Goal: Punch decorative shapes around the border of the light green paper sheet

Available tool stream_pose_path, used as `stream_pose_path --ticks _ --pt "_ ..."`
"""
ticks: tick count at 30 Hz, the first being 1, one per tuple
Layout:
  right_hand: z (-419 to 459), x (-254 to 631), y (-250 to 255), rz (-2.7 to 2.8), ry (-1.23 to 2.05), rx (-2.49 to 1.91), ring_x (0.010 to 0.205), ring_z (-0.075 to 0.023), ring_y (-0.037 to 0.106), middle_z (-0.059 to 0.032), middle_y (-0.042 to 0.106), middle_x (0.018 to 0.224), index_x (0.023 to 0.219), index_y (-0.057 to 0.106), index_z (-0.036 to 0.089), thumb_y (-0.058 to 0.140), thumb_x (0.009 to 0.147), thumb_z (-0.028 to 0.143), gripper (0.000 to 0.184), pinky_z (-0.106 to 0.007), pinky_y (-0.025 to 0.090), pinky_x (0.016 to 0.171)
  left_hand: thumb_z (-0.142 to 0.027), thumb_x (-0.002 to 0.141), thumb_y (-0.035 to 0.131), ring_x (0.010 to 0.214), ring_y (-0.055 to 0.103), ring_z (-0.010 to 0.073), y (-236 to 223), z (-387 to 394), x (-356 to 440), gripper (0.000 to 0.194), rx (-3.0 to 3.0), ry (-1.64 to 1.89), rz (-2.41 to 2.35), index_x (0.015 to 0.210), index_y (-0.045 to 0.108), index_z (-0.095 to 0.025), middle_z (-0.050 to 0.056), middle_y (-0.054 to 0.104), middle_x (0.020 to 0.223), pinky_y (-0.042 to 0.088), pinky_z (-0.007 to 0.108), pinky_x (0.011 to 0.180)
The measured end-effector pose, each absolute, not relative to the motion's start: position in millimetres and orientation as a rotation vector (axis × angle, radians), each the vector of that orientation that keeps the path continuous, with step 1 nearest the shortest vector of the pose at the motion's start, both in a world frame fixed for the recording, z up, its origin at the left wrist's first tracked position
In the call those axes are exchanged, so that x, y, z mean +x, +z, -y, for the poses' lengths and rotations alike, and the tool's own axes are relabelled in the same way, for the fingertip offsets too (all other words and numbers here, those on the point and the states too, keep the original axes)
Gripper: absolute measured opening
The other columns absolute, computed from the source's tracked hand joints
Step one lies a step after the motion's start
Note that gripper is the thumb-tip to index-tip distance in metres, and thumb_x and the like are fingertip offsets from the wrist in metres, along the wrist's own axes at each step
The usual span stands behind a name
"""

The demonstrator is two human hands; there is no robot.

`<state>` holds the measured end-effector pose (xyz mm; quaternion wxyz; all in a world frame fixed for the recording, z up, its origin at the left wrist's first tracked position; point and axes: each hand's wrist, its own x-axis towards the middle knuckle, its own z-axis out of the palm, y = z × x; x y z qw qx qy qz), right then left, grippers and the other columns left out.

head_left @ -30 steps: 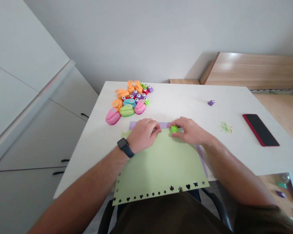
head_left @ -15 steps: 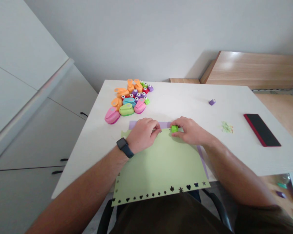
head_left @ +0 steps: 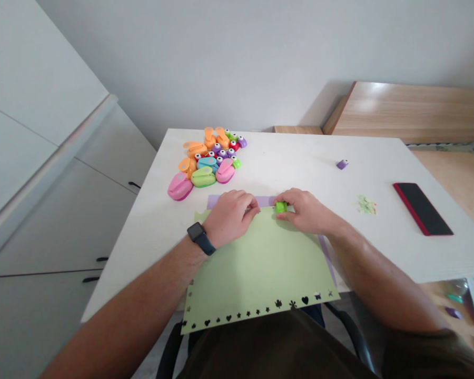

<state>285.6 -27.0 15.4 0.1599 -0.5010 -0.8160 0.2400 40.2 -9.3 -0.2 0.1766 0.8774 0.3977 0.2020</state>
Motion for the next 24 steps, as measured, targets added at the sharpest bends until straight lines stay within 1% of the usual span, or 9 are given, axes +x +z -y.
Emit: stream_pose_path --ticks 9,12,14,17,21,23,24 --pt "27.5 284.8 16.9 2.338 0.678 -1.437 0.092 -0.0230 0.063 -0.0071 0.072 0.100 0.103 0.072 0.020 0.071 0.084 0.026 0.020 -0.036 0.047 0.085 -0.026 0.097 0.059 0.088 0.061 0.0235 0.3 9.3 40.1 0.013 2.503 0.566 -1.121 0.089 0.065 -0.018 0.006 0.069 0.088 0.045 0.039 0.079" --pt "27.0 284.9 17.5 2.337 0.689 -1.455 0.091 -0.0228 0.063 -0.0071 0.072 0.100 0.104 0.072 0.020 0.071 0.085 0.026 0.020 -0.035 0.047 0.084 -0.032 0.097 0.061 0.089 0.062 0.0237 0.2 9.2 40.1 0.015 2.491 0.577 -1.118 0.092 0.066 -0.019 0.006 0.070 0.090 0.046 0.039 0.081" --pt "26.7 284.5 18.3 2.343 0.689 -1.470 0.090 -0.0228 0.063 -0.0075 0.072 0.099 0.104 0.072 0.019 0.070 0.085 0.026 0.021 -0.035 0.046 0.083 -0.041 0.095 0.064 0.092 0.063 0.0247 0.0 9.2 41.5 0.023 2.489 0.592 -1.112 0.096 0.067 -0.019 0.007 0.071 0.094 0.047 0.040 0.084" --pt "26.5 284.2 18.2 2.356 0.685 -1.458 0.092 -0.0235 0.063 -0.0076 0.072 0.100 0.105 0.072 0.019 0.070 0.084 0.027 0.022 -0.036 0.045 0.085 -0.054 0.090 0.069 0.100 0.064 0.0274 -0.7 9.8 47.1 0.039 2.499 0.607 -1.095 0.106 0.068 -0.018 0.009 0.072 0.105 0.047 0.043 0.090" --pt "26.4 284.3 15.3 2.351 0.686 -1.452 0.098 -0.0254 0.063 -0.0086 0.073 0.105 0.110 0.072 0.020 0.071 0.083 0.027 0.028 -0.038 0.045 0.090 -0.064 0.082 0.072 0.106 0.065 0.0308 -2.4 11.8 59.4 0.059 2.516 0.595 -1.057 0.118 0.064 -0.017 0.012 0.072 0.114 0.047 0.045 0.094" --pt "26.4 284.3 14.3 2.349 0.694 -1.441 0.101 -0.0261 0.064 -0.0086 0.073 0.107 0.113 0.072 0.020 0.071 0.082 0.026 0.031 -0.039 0.045 0.092 -0.066 0.080 0.074 0.108 0.065 0.0322 -3.3 13.0 66.2 0.071 2.512 0.597 -1.038 0.127 0.060 -0.015 0.014 0.071 0.117 0.047 0.046 0.095" --pt "26.3 284.2 14.2 2.353 0.696 -1.431 0.101 -0.0263 0.064 -0.0085 0.073 0.108 0.113 0.072 0.020 0.071 0.082 0.025 0.032 -0.039 0.045 0.092 -0.065 0.079 0.075 0.109 0.065 0.0325 -3.6 13.4 69.4 0.073 2.503 0.598 -1.028 0.129 0.058 -0.015 0.015 0.071 0.117 0.047 0.046 0.096"
